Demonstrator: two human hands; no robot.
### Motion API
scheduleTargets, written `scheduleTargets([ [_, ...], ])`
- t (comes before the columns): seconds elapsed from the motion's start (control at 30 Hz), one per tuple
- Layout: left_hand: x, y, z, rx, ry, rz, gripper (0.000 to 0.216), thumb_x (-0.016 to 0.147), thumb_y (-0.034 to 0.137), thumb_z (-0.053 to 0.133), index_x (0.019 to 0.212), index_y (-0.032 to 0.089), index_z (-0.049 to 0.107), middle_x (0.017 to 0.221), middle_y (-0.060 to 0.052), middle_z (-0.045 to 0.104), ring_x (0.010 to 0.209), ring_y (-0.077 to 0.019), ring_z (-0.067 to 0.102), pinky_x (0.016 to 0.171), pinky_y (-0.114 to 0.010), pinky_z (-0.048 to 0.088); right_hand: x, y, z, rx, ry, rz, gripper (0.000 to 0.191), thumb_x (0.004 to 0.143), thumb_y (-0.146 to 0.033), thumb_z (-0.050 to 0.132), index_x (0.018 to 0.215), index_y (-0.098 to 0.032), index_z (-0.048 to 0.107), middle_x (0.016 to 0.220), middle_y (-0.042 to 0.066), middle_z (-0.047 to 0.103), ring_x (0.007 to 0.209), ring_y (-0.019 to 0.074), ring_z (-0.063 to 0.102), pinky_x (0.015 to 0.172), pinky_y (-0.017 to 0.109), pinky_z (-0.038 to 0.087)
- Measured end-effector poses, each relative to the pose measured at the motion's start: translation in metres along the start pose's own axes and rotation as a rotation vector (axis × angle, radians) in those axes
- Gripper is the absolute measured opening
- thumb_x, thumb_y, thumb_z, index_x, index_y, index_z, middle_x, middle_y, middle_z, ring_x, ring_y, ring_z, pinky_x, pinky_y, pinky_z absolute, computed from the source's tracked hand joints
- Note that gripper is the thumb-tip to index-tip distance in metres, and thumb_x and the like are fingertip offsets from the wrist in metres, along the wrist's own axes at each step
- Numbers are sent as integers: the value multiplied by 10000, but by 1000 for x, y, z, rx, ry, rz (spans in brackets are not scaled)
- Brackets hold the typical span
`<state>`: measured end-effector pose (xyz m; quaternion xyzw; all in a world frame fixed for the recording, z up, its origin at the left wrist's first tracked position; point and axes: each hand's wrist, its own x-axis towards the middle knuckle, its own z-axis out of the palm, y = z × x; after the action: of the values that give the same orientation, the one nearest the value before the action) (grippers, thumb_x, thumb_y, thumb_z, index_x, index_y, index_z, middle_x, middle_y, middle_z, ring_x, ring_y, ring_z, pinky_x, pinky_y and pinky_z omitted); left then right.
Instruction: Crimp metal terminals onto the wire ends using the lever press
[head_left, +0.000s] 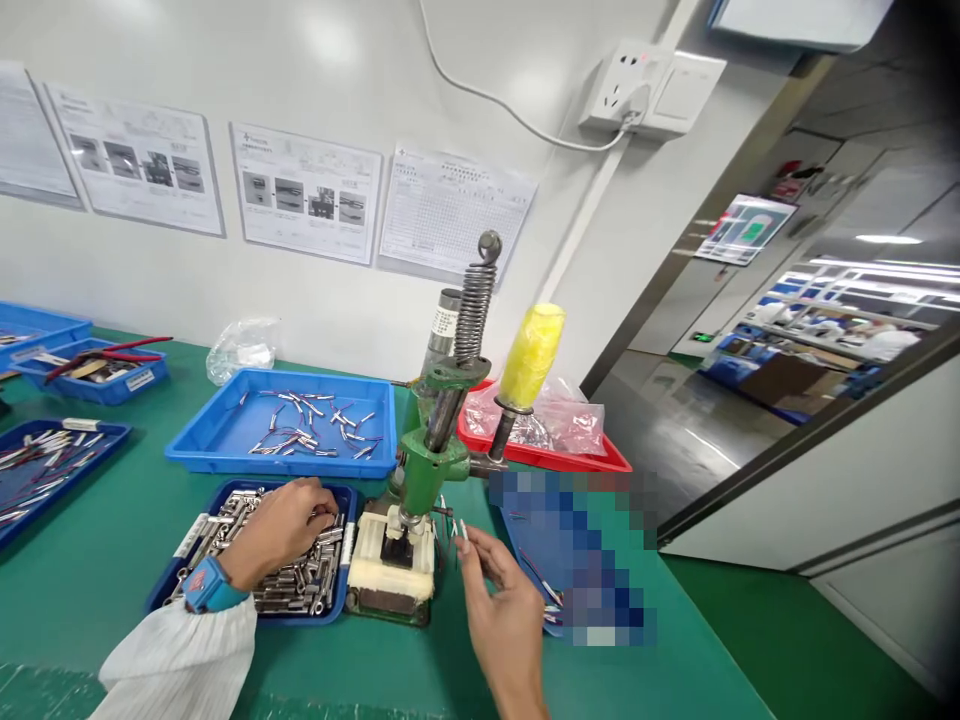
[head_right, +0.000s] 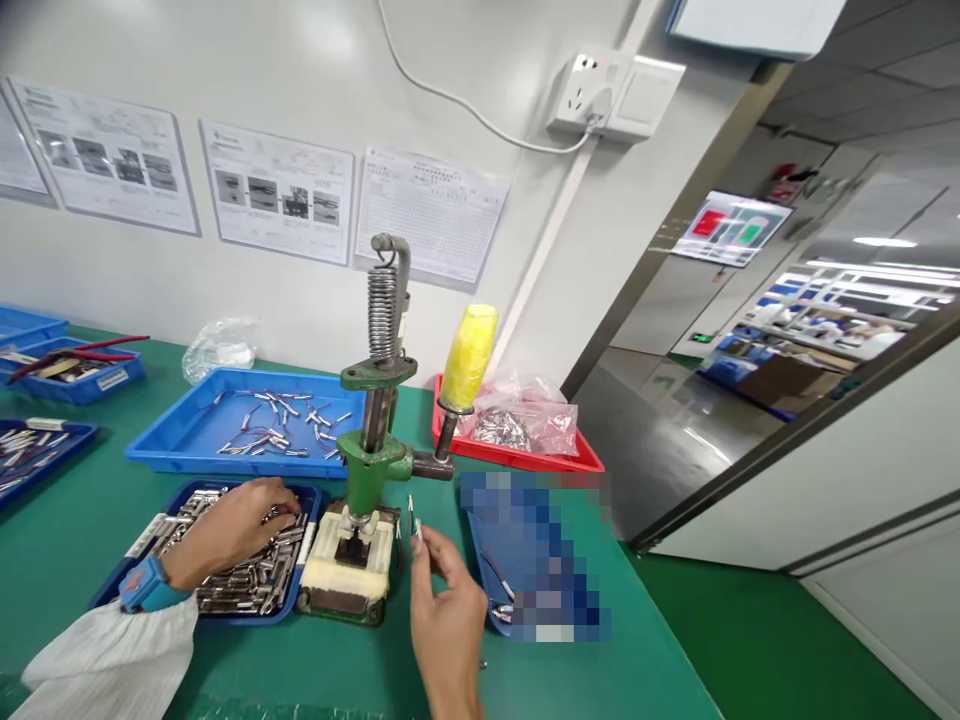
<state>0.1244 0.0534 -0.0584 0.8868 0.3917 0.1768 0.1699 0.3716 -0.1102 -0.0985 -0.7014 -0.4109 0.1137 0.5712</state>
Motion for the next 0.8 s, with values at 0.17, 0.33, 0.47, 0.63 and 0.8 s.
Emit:
scheduleTargets([
  [0.17,3,19,3,-277,164,43,240,963,348,525,979,212,722,967,-67,784,876,-238,721,803,-335,530,-29,-33,31,156,-11,-15,322,904,-485,649,957,-184,748,884,100,787,803,241,759,731,286,598],
  [0.33,1,40,14,-617,232,25,268,948,415,579,1022,197,718,992,-61,791,916,-218,735,835,-321,574,-34,-44,54,193,-60,42,341,919,-504,607,842,-191,718,707,59,734,648,196,703,607,243,544],
  [0.47,0,46,27,-819,252,-31,289,902,425,645,1011,174,737,976,-75,798,920,-227,742,837,-334,596,-29,-36,59,231,-164,195,424,862,-587,606,698,-197,623,571,30,648,496,168,612,481,231,464],
  [0.63,1,58,35,-963,266,-67,303,875,427,683,1035,171,710,975,-78,785,912,-216,736,829,-326,602,-25,-28,61,163,-185,231,462,859,-602,575,610,-218,515,497,-10,552,419,129,502,425,220,355],
  [0.8,4,73,36,-891,224,-27,370,891,409,653,1179,175,641,1075,-100,760,968,-220,721,880,-353,585,-26,-27,63,85,-140,151,463,901,-584,543,619,-218,526,498,-13,538,453,129,485,451,222,343],
])
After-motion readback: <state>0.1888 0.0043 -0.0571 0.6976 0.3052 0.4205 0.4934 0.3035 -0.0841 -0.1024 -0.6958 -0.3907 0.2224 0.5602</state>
